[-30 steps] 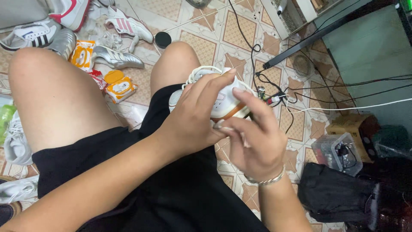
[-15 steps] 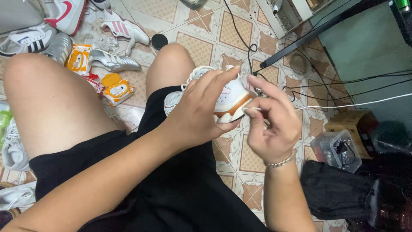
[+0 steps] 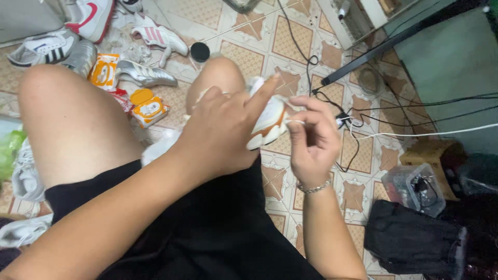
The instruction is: Cleaning and repairing white athletic shoes using cleaning solution, cotton balls, and a small tool.
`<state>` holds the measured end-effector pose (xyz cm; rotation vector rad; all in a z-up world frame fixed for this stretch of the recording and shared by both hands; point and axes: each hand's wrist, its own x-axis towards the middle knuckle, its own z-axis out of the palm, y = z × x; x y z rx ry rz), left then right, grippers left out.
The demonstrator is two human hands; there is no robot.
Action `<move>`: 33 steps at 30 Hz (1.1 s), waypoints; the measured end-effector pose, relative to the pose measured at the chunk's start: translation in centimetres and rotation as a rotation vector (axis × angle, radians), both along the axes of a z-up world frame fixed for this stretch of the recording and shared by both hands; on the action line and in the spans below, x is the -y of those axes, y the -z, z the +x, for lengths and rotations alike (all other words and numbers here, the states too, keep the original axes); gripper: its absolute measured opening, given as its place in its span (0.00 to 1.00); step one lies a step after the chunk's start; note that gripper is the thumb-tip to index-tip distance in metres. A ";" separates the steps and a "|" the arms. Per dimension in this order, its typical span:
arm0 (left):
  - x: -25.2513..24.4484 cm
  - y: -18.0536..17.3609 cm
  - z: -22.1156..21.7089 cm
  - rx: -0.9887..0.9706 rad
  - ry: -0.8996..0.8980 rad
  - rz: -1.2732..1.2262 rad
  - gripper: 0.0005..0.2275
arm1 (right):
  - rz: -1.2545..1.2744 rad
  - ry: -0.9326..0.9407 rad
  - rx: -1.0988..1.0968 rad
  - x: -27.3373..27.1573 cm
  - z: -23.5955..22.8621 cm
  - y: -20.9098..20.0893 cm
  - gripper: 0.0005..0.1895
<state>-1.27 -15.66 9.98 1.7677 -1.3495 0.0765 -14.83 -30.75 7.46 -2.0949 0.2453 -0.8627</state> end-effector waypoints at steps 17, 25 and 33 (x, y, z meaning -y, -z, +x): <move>-8.2 5.9 0.1 0.021 -0.092 -0.077 0.44 | 0.715 -0.094 0.210 -4.7 -0.4 4.3 0.07; -11.1 9.5 -1.2 -0.187 -0.300 -0.197 0.41 | 0.710 -0.085 -0.010 -7.7 -0.7 7.6 0.07; -14.3 9.7 -4.9 -0.588 -0.430 -0.022 0.37 | 0.747 -0.301 -0.157 -10.2 -0.1 5.2 0.12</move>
